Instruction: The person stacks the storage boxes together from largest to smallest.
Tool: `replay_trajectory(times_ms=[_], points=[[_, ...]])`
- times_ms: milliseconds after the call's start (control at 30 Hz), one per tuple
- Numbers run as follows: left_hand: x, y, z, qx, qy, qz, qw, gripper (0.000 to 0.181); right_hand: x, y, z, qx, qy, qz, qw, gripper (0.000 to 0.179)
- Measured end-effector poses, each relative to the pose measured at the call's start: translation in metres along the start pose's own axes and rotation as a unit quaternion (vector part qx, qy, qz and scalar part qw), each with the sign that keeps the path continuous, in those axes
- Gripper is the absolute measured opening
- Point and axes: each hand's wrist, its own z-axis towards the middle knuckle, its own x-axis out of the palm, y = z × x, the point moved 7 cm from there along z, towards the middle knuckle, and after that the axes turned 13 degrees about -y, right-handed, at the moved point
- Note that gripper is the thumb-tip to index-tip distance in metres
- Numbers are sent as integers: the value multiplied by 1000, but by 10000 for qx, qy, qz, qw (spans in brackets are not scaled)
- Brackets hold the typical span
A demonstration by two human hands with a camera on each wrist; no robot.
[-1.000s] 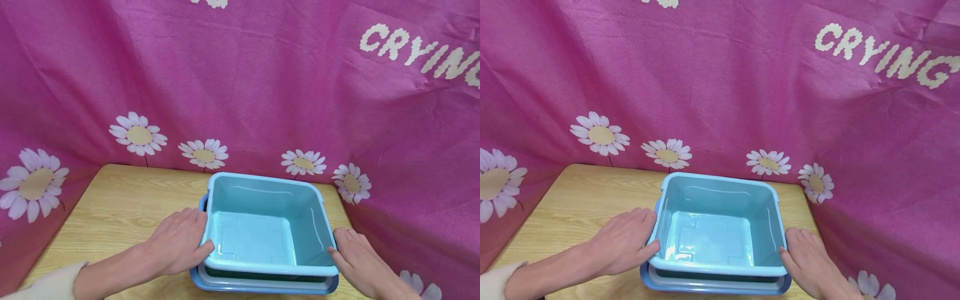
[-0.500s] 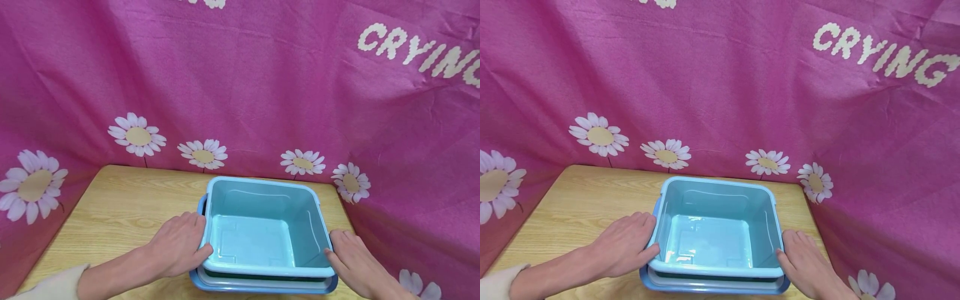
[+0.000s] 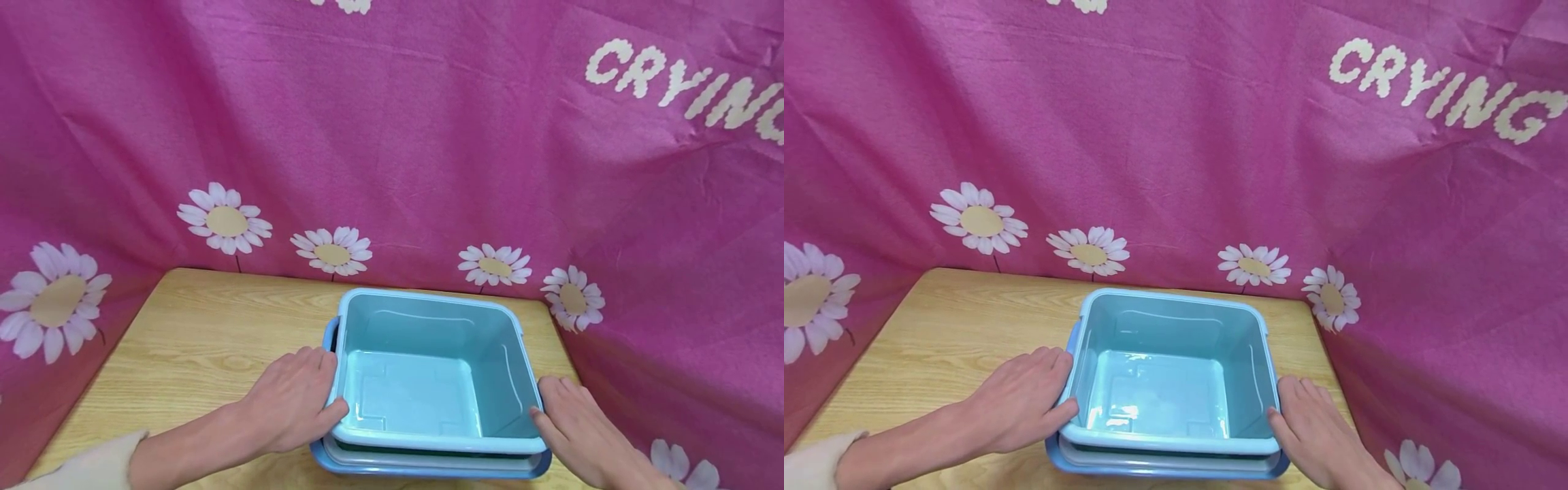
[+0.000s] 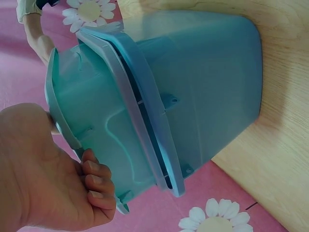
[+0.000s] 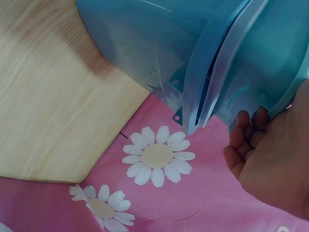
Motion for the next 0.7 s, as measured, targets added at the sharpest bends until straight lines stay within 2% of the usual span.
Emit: replay_trajectory(times_ms=[467,700], points=[[6,-4,6,21,86,-17,10000,32,16,-10,-8,154,183,-20,9997,15],[14,-2,6,-89,266,-75,9996,33,22,-15,-7,378,533,19,9979,13]])
